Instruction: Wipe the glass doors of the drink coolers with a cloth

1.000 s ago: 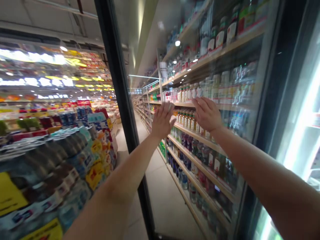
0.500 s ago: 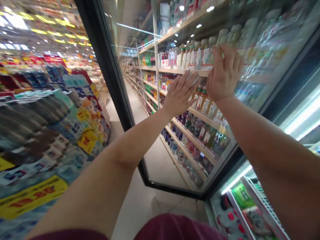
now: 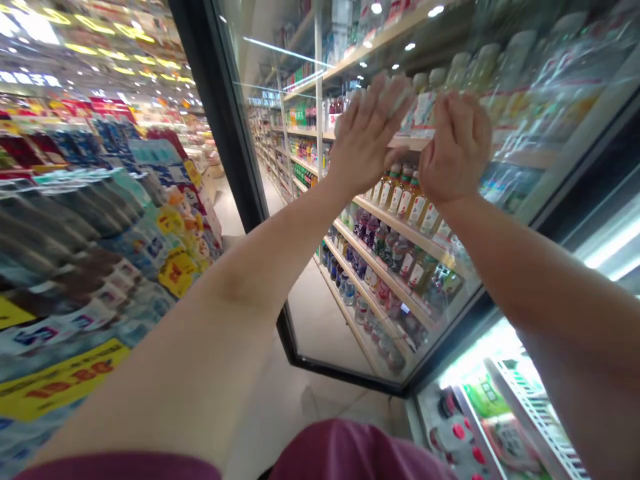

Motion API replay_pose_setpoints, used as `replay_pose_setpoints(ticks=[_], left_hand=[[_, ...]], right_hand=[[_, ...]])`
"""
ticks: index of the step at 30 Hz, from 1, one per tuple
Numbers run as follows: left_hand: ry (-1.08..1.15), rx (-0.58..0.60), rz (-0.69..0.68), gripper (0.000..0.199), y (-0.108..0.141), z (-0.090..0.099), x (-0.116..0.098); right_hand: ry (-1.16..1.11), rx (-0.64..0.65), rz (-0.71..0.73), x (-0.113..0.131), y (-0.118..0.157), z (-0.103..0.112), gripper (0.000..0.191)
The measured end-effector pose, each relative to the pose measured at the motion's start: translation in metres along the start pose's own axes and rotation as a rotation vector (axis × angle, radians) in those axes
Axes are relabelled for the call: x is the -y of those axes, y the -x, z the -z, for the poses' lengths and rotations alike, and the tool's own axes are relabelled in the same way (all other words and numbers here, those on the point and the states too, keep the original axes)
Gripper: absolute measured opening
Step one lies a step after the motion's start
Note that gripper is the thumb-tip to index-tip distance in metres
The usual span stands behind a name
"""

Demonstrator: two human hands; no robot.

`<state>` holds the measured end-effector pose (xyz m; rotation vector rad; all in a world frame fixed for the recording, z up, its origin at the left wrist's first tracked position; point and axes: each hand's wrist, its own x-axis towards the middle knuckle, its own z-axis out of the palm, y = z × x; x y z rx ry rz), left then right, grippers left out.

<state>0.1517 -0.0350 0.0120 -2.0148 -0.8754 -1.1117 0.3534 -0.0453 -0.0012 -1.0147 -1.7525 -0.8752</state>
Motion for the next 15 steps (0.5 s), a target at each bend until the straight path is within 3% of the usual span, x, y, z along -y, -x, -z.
replay_pose_setpoints(ticks=[3, 5, 7, 11, 13, 15], left_hand=[[-0.081, -0.099, 0.198, 0.071, -0.026, 0.014, 0.019], [-0.093, -0.102, 0.254, 0.072, -0.022, 0.012, 0.016], [-0.059, -0.071, 0.208, 0.074, 0.003, 0.000, 0.000], [-0.017, 0.114, -0.055, 0.074, 0.060, -0.025, -0.025], [-0.023, 0.109, -0.062, 0.072, 0.062, -0.023, -0.019], [-0.019, 0.035, 0.036, 0.071, 0.044, -0.012, -0.005]], right_hand=[[0.030, -0.026, 0.062, -0.007, 0.005, -0.004, 0.060], [0.021, -0.052, 0.141, -0.014, 0.010, -0.005, 0.059], [0.002, -0.070, 0.219, -0.020, 0.015, -0.005, 0.058], [-0.008, -0.083, 0.237, -0.021, 0.026, -0.006, 0.060], [0.004, -0.101, 0.230, -0.020, 0.030, -0.008, 0.062], [0.020, -0.138, 0.239, -0.019, 0.034, -0.010, 0.060]])
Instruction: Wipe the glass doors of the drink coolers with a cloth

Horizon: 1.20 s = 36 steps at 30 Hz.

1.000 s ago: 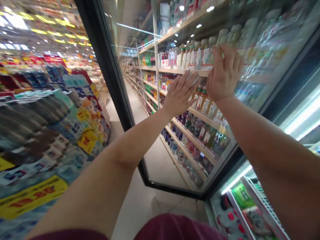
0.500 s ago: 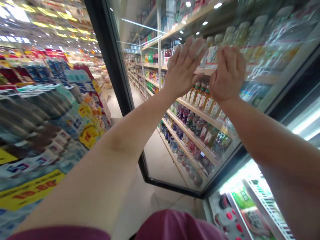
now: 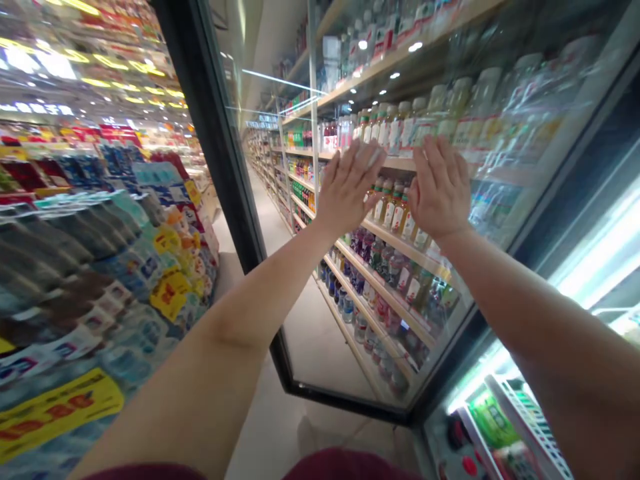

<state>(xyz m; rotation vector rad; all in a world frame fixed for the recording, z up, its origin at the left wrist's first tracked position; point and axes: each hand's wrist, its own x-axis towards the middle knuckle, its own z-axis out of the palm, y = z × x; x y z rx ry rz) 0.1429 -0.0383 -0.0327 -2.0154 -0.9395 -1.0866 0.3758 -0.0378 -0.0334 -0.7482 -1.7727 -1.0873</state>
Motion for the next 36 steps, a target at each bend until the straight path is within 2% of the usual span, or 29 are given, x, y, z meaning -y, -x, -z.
replay_pose_setpoints(ticks=[2, 4, 6, 9, 11, 16, 19, 21, 23, 25, 28, 31, 34, 35, 36], left_hand=[[0.009, -0.089, 0.130, 0.070, -0.023, 0.011, 0.009], [0.014, -0.159, 0.213, 0.069, -0.037, 0.012, 0.006], [0.019, -0.168, 0.175, 0.068, -0.035, 0.003, -0.010], [0.012, -0.067, -0.057, 0.067, -0.019, -0.016, -0.038], [0.009, -0.028, -0.133, 0.068, -0.018, -0.019, -0.045], [0.021, -0.177, 0.034, 0.064, -0.042, 0.000, -0.028], [0.003, -0.182, -0.030, 0.067, -0.035, -0.003, -0.028], [0.010, -0.160, -0.139, 0.071, -0.019, -0.014, -0.034], [0.038, -0.161, -0.193, 0.076, -0.004, -0.023, -0.042], [0.074, -0.182, -0.161, 0.083, 0.005, -0.028, -0.049], [0.128, -0.191, -0.117, 0.082, 0.006, -0.023, -0.054], [0.159, -0.172, -0.211, 0.075, 0.007, -0.008, -0.046], [0.092, -0.143, -0.293, 0.071, 0.023, 0.012, -0.018], [0.036, -0.138, -0.254, 0.069, 0.032, 0.019, -0.004], [-0.027, -0.154, -0.151, 0.067, 0.042, 0.025, 0.011]], right_hand=[[0.010, -0.041, -0.002, -0.001, 0.004, -0.002, 0.055], [0.002, -0.073, -0.045, -0.003, 0.007, -0.004, 0.049], [-0.004, -0.113, -0.118, -0.005, 0.009, -0.006, 0.043], [0.013, -0.176, -0.194, -0.006, 0.009, -0.009, 0.037], [0.022, -0.191, -0.200, -0.005, 0.008, -0.009, 0.035], [0.033, -0.139, -0.197, 0.001, 0.005, -0.003, 0.036], [0.023, -0.086, -0.200, 0.003, 0.005, 0.002, 0.043], [0.006, -0.080, -0.180, 0.003, 0.006, 0.004, 0.049], [0.001, -0.087, -0.124, 0.002, 0.007, 0.006, 0.058], [0.009, -0.072, -0.028, 0.001, 0.008, 0.007, 0.066], [0.020, -0.030, 0.151, -0.002, 0.009, 0.006, 0.068], [0.055, -0.054, 0.273, -0.002, 0.011, 0.004, 0.053], [0.079, -0.076, 0.285, 0.002, 0.013, 0.004, 0.040], [0.068, -0.063, 0.267, 0.003, 0.013, 0.004, 0.037], [0.049, -0.040, 0.243, 0.004, 0.013, 0.005, 0.036]])
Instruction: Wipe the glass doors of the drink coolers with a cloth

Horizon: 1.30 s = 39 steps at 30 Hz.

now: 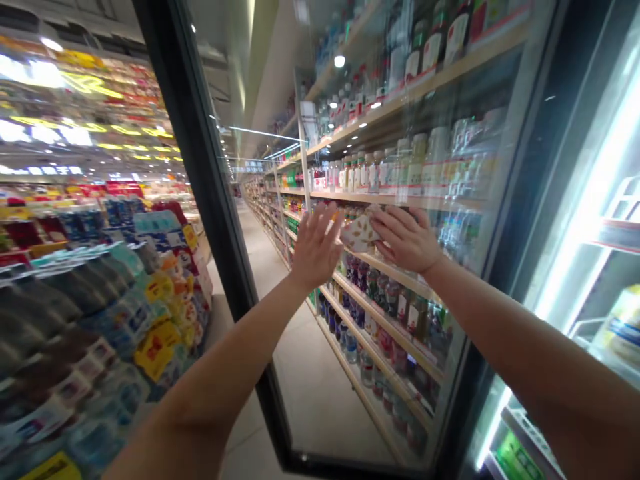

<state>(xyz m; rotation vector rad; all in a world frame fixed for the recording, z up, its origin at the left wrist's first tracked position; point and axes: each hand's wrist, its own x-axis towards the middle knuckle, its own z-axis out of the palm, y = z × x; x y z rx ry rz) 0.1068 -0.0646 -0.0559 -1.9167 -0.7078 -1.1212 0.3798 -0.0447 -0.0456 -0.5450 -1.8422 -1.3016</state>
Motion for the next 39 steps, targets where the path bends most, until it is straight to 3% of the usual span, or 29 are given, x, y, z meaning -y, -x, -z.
replay_pose_setpoints(ticks=[3, 6, 8, 11, 15, 18, 22, 24, 26, 29, 31, 33, 36, 37, 39], left_hand=[[-0.135, -0.008, 0.316, 0.069, 0.033, 0.018, 0.039], [-0.138, 0.043, 0.427, 0.078, 0.054, 0.022, 0.062], [-0.135, 0.054, 0.424, 0.079, 0.061, 0.019, 0.068], [-0.152, 0.038, 0.392, 0.075, 0.064, 0.013, 0.069], [-0.170, 0.038, 0.362, 0.073, 0.065, 0.009, 0.072], [-0.169, 0.019, 0.354, 0.072, 0.067, 0.004, 0.076], [-0.155, -0.010, 0.331, 0.068, 0.070, -0.007, 0.084], [-0.138, -0.018, 0.315, 0.069, 0.071, -0.013, 0.088], [-0.123, -0.031, 0.298, 0.069, 0.072, -0.018, 0.091], [-0.129, -0.073, 0.256, 0.066, 0.072, -0.025, 0.095], [-0.145, -0.110, 0.220, 0.064, 0.072, -0.029, 0.097], [-0.154, -0.143, 0.192, 0.064, 0.073, -0.033, 0.099], [-0.131, -0.161, 0.178, 0.066, 0.073, -0.038, 0.103], [-0.119, -0.160, 0.182, 0.066, 0.073, -0.039, 0.104], [-0.094, -0.158, 0.187, 0.066, 0.073, -0.040, 0.105]], right_hand=[[-0.070, 0.040, -0.035, -0.002, -0.002, 0.001, 0.024], [-0.142, 0.036, -0.007, -0.009, -0.002, -0.001, 0.013], [-0.177, -0.014, -0.010, -0.006, 0.002, -0.003, 0.015], [-0.130, -0.092, -0.122, 0.022, 0.013, 0.000, 0.012], [-0.053, 0.067, -0.152, 0.063, 0.025, 0.012, 0.038], [-0.018, 0.044, -0.206, 0.049, 0.020, 0.016, 0.046], [0.020, -0.170, -0.414, 0.001, 0.011, 0.010, 0.058], [0.072, -0.246, -0.460, 0.006, 0.014, 0.003, 0.055], [0.115, -0.166, -0.444, 0.034, 0.021, -0.003, 0.055], [0.027, 0.118, -0.104, 0.082, 0.028, -0.011, 0.048], [0.011, 0.182, -0.031, 0.090, 0.025, -0.015, 0.044], [0.078, 0.103, -0.188, 0.080, 0.015, -0.019, 0.043], [0.196, -0.145, -0.496, 0.068, -0.002, -0.029, 0.044], [0.203, -0.183, -0.524, 0.073, -0.005, -0.034, 0.046], [0.149, -0.105, -0.388, 0.092, -0.008, -0.042, 0.049]])
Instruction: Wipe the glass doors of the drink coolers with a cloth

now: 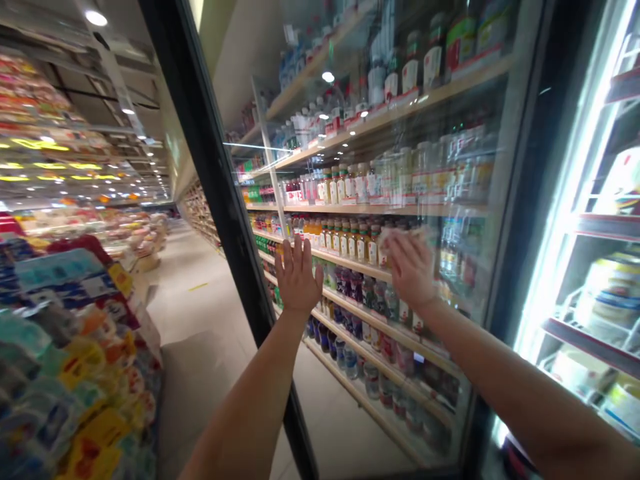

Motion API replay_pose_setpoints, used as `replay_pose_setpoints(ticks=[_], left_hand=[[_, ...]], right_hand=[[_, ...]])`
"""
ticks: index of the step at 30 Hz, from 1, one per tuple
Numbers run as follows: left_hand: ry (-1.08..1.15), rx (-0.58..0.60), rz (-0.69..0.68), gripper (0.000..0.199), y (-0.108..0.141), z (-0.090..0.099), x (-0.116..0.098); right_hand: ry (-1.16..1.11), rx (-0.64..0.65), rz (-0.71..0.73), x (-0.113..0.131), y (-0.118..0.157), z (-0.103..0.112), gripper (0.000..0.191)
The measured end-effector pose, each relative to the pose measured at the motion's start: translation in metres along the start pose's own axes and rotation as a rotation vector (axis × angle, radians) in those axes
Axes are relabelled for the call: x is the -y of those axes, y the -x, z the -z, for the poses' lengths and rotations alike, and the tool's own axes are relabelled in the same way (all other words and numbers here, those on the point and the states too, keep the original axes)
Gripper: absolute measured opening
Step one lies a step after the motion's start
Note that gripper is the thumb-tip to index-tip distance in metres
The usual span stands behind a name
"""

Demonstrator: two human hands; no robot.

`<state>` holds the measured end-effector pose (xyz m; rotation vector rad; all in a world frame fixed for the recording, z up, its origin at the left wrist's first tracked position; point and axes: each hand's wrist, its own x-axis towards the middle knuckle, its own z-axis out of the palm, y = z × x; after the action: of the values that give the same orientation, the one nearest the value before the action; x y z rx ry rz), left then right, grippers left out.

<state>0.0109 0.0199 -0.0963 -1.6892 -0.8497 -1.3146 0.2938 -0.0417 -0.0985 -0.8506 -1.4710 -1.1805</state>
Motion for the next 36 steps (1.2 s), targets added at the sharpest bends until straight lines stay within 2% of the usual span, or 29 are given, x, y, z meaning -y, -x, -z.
replay_pose_setpoints(ticks=[2, 3, 4, 5, 6, 8, 10, 12, 15, 17, 19, 22, 24, 25, 28, 30, 31, 33, 36], left_hand=[[0.023, 0.001, 0.007, 0.065, 0.000, -0.001, 0.000], [0.037, 0.001, 0.013, 0.065, 0.000, -0.002, 0.000], [0.052, -0.001, 0.018, 0.065, 0.000, -0.003, 0.000], [0.068, -0.004, 0.023, 0.064, 0.000, -0.003, 0.000], [0.081, -0.002, 0.027, 0.064, 0.000, -0.003, 0.000], [0.096, 0.014, 0.034, 0.064, 0.000, -0.004, 0.000], [0.116, 0.047, 0.052, 0.063, 0.000, -0.003, -0.002], [0.155, 0.082, 0.092, 0.062, -0.001, -0.003, -0.003], [0.210, 0.132, 0.146, 0.062, -0.002, -0.004, -0.004], [0.231, 0.159, 0.159, 0.063, -0.004, -0.006, -0.004], [0.247, 0.176, 0.165, 0.064, -0.005, -0.006, -0.004], [0.265, 0.203, 0.182, 0.066, -0.007, -0.005, -0.005], [0.278, 0.229, 0.197, 0.066, -0.009, -0.003, -0.007], [0.283, 0.240, 0.206, 0.066, -0.009, -0.001, -0.008], [0.274, 0.268, 0.223, 0.067, -0.011, 0.003, -0.011], [0.255, 0.275, 0.224, 0.067, -0.012, 0.006, -0.014], [0.245, 0.273, 0.222, 0.067, -0.012, 0.007, -0.015], [0.231, 0.259, 0.218, 0.065, -0.013, 0.008, -0.017], [0.228, 0.247, 0.228, 0.064, -0.013, 0.009, -0.017]], right_hand=[[-0.084, 0.190, 0.279, 0.020, 0.009, -0.001, 0.051], [-0.114, 0.270, 0.373, 0.026, 0.011, -0.001, 0.051], [-0.123, 0.317, 0.397, 0.028, 0.011, 0.000, 0.051], [-0.110, 0.325, 0.348, 0.026, 0.009, 0.000, 0.049], [-0.080, 0.290, 0.237, 0.023, 0.005, 0.000, 0.048], [-0.005, 0.143, -0.028, 0.014, -0.002, -0.002, 0.048], [0.031, 0.048, -0.165, 0.014, 0.001, -0.005, 0.050], [0.005, 0.112, -0.101, 0.027, 0.014, -0.006, 0.051], [-0.100, 0.326, 0.159, 0.049, 0.035, -0.002, 0.048], [-0.126, 0.421, 0.249, 0.052, 0.031, 0.003, 0.047], [-0.080, 0.452, 0.181, 0.041, 0.014, 0.006, 0.050], [0.038, 0.334, -0.142, 0.025, -0.011, 0.004, 0.051], [0.064, 0.308, -0.224, 0.029, -0.012, 0.003, 0.051], [0.050, 0.344, -0.191, 0.037, -0.006, 0.003, 0.051], [-0.069, 0.532, 0.055, 0.062, 0.021, 0.009, 0.047], [-0.129, 0.585, 0.149, 0.064, 0.028, 0.014, 0.044], [-0.135, 0.577, 0.150, 0.058, 0.026, 0.015, 0.044], [-0.091, 0.475, 0.041, 0.036, 0.012, 0.012, 0.047], [0.030, 0.186, -0.250, 0.008, -0.013, 0.003, 0.054]])
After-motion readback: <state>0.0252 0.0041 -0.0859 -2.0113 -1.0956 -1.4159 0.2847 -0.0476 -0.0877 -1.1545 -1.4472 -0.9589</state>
